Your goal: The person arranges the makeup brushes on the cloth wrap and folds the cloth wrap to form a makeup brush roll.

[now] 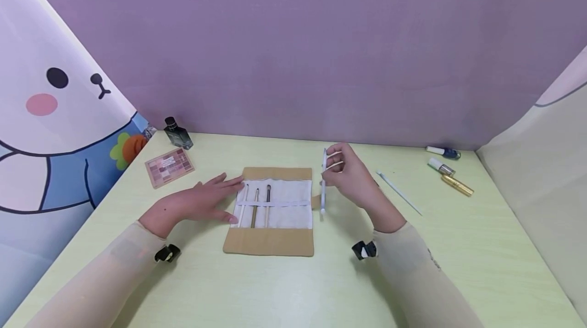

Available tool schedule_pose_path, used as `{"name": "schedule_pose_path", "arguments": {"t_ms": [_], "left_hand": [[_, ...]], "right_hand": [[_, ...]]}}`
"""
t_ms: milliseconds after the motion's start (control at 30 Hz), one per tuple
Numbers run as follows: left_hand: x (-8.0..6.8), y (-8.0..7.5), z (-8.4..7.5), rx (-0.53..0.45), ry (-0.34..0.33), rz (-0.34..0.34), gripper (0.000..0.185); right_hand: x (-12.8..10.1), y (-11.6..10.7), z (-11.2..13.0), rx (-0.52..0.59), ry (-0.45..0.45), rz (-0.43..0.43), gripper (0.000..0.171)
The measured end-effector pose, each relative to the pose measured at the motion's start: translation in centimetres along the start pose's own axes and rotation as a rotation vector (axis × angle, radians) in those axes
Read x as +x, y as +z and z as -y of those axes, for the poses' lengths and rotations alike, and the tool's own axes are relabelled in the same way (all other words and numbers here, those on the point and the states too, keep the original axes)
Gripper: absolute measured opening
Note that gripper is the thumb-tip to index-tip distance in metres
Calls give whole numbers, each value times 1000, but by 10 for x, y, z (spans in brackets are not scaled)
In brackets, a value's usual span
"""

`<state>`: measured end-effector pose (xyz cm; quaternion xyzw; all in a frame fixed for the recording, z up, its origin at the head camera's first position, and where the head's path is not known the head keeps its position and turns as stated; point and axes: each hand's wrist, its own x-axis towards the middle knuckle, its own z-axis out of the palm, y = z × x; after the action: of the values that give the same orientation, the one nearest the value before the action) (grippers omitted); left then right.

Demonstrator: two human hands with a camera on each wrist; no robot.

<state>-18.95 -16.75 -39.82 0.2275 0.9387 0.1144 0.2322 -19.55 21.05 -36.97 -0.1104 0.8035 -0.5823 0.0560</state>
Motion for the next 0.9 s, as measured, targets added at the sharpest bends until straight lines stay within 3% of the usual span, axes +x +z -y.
{"name": "schedule_pose_path", "arguments": {"t_ms": [233,500,900], "left_hand": [[0,-1,-1,-4,3,0,99],[-1,0,-1,-30,-6,5,98],[-1,-1,0,-15,0,-3,99]], "right_hand": [[15,22,13,49,-39,-17,47],[36,47,6,110,-19,-12,46],[47,76,1,145,34,-54,47]]}}
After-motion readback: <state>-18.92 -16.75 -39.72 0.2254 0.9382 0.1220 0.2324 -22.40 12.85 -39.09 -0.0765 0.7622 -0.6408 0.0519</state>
